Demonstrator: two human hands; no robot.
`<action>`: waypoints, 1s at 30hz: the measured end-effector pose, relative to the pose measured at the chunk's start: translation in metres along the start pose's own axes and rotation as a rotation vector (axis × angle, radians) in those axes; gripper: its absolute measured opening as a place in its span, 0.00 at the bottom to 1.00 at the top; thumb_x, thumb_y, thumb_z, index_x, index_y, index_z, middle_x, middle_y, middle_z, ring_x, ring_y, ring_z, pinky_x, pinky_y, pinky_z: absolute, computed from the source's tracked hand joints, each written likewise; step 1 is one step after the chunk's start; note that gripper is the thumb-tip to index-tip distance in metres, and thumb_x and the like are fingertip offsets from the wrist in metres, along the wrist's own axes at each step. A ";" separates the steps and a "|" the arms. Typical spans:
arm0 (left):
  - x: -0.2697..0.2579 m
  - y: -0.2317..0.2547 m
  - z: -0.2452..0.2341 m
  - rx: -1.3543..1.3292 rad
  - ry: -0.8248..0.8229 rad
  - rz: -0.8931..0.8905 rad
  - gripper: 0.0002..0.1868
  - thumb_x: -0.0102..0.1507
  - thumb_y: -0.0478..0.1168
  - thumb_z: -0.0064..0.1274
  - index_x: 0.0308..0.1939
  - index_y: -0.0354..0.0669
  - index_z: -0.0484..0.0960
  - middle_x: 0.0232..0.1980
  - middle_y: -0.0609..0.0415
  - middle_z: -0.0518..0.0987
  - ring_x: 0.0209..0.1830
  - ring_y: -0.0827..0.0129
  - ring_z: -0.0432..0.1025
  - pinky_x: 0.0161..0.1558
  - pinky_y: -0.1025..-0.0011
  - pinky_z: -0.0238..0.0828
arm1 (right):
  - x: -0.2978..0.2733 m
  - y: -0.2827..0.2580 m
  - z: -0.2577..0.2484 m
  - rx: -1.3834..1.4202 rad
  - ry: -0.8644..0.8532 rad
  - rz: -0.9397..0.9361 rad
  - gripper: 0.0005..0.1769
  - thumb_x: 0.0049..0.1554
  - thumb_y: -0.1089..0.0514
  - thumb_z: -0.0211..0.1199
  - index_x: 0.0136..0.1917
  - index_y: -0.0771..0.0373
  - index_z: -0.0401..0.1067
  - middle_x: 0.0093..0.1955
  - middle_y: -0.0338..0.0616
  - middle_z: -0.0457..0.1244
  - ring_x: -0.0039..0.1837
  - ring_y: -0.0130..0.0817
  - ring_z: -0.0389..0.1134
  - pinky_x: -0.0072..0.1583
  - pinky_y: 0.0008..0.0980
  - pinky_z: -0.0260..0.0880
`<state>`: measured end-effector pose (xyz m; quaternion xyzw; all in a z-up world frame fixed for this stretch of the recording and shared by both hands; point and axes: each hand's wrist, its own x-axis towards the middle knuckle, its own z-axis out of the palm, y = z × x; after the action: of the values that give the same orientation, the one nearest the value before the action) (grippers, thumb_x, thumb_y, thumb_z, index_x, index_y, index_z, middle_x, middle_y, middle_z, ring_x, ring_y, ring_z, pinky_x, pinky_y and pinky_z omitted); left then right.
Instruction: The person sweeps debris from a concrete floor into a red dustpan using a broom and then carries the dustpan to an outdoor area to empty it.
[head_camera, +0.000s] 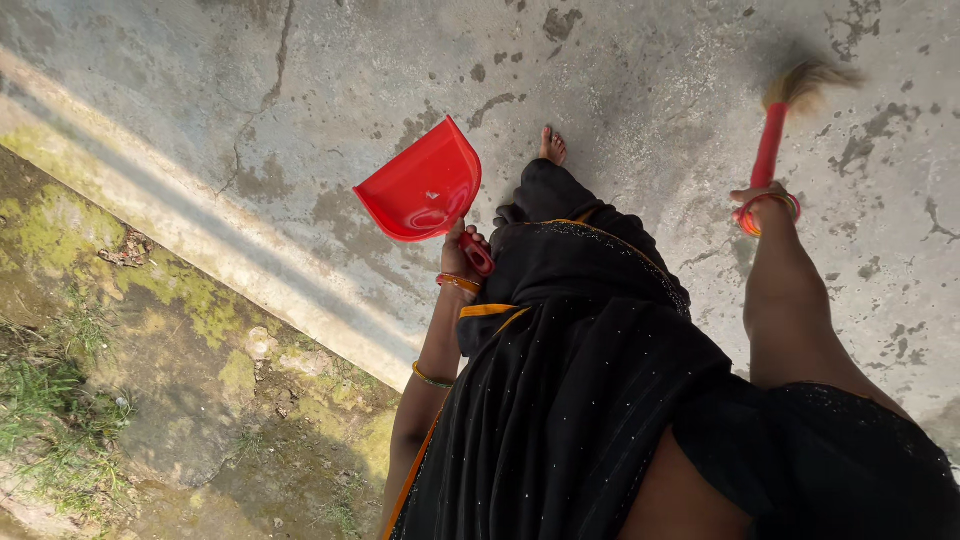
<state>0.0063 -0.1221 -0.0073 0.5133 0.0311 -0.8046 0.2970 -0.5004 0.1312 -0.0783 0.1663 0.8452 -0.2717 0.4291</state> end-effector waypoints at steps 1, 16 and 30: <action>0.004 0.007 0.011 0.012 -0.014 -0.012 0.11 0.67 0.48 0.56 0.37 0.48 0.74 0.29 0.59 0.74 0.28 0.71 0.71 0.34 0.72 0.74 | -0.002 -0.017 0.020 -0.177 -0.013 -0.021 0.37 0.53 0.63 0.74 0.68 0.67 0.55 0.50 0.56 0.63 0.41 0.47 0.70 0.36 0.41 0.73; 0.048 0.042 0.143 0.136 -0.053 -0.011 0.14 0.68 0.49 0.54 0.35 0.44 0.73 0.28 0.57 0.74 0.27 0.69 0.71 0.34 0.72 0.74 | -0.057 -0.202 0.288 -1.836 -0.451 -1.061 0.38 0.62 0.47 0.58 0.82 0.32 0.49 0.71 0.43 0.63 0.72 0.44 0.65 0.70 0.44 0.64; 0.130 0.083 0.188 0.188 -0.015 -0.149 0.12 0.68 0.47 0.54 0.35 0.46 0.74 0.27 0.57 0.74 0.25 0.70 0.71 0.31 0.72 0.75 | -0.080 -0.103 0.108 -0.819 -0.113 -0.527 0.40 0.48 0.53 0.74 0.72 0.49 0.65 0.53 0.50 0.71 0.56 0.51 0.72 0.59 0.47 0.71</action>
<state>-0.1413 -0.3150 -0.0070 0.5293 -0.0086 -0.8275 0.1870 -0.4390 -0.0200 -0.0330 -0.2506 0.8715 -0.0251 0.4208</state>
